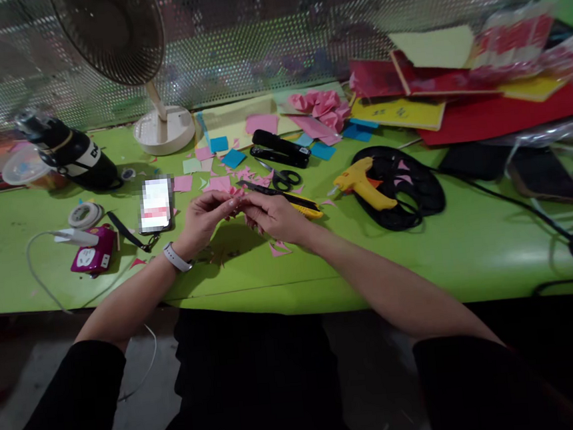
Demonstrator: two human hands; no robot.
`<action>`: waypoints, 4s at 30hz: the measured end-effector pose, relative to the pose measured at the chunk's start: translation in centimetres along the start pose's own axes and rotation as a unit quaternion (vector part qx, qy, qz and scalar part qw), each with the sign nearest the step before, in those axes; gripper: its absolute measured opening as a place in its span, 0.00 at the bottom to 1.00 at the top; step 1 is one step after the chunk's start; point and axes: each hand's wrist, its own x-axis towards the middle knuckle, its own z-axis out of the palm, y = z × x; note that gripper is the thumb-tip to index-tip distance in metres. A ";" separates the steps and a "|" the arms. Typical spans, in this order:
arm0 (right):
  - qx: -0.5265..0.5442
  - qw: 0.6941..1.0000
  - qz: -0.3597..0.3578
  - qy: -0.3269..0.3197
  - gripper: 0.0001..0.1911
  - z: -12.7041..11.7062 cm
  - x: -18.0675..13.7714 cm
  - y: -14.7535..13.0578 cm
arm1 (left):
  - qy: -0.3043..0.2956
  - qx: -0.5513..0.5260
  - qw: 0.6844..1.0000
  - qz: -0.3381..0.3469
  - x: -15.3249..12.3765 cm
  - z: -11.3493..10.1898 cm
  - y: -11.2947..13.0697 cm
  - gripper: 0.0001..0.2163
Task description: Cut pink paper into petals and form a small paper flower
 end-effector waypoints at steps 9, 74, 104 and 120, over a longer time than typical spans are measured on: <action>-0.015 1.000 -0.012 0.010 0.16 0.0 -0.2 -0.1 | -0.004 0.009 1.000 0.009 0.0 0.0 0.0 0.16; -0.354 0.921 0.075 -0.143 0.10 -1.3 -0.1 -1.0 | -0.109 0.235 0.956 -0.135 2.4 -3.9 3.6 0.05; -0.167 0.983 0.072 0.008 0.16 -1.5 -0.1 -2.9 | -0.376 0.354 0.845 -0.136 0.9 -4.0 6.5 0.03; 0.161 0.972 0.172 0.006 0.20 -1.6 0.1 -2.4 | -0.293 0.242 0.920 -0.095 1.3 -3.2 5.6 0.07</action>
